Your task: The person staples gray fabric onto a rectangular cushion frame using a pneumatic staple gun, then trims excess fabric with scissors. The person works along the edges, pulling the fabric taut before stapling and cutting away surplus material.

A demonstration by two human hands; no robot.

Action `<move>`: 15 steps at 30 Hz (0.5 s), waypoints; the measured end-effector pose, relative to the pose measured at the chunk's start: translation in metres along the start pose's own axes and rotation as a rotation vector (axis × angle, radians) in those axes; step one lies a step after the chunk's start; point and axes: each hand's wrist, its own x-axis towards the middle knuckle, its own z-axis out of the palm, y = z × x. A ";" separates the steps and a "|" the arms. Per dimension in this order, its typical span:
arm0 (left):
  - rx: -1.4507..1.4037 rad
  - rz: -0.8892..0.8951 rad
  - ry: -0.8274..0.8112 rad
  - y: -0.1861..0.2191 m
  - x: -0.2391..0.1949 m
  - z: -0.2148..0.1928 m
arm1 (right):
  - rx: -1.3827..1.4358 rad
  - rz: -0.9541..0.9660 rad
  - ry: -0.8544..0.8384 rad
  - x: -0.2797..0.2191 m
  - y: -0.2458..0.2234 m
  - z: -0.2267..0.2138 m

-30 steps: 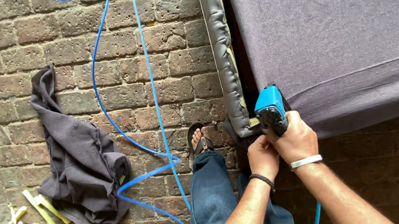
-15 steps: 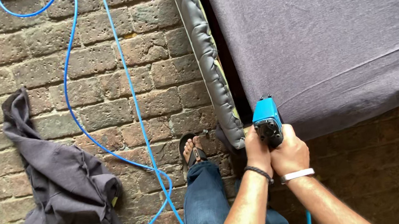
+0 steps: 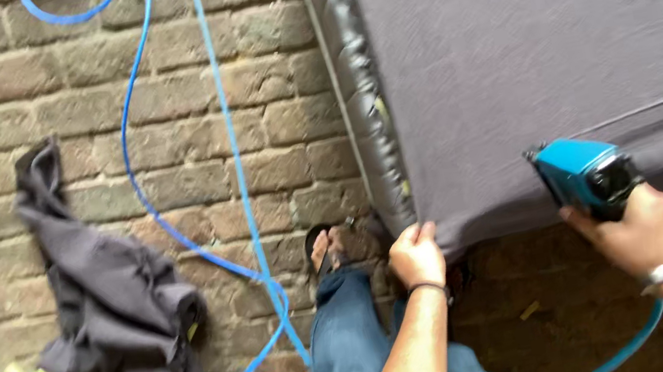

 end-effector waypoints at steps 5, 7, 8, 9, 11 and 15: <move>-0.144 -0.032 0.096 -0.005 0.004 0.006 | -0.183 -0.291 -0.191 0.021 -0.014 0.035; -0.197 -0.027 0.111 -0.012 0.005 0.008 | -0.075 -0.356 -0.234 0.016 -0.025 0.048; -0.228 -0.028 0.125 -0.015 0.004 0.009 | -0.028 -0.323 -0.275 0.014 -0.032 0.056; -0.217 -0.084 0.129 -0.017 0.002 0.009 | 0.019 -0.288 -0.315 0.012 -0.039 0.058; -0.190 -0.183 0.154 -0.013 0.004 0.007 | -0.040 -0.329 -0.336 0.011 -0.056 0.066; -0.377 -0.297 0.223 -0.003 0.002 0.011 | -0.133 -0.279 -0.393 0.017 -0.069 0.079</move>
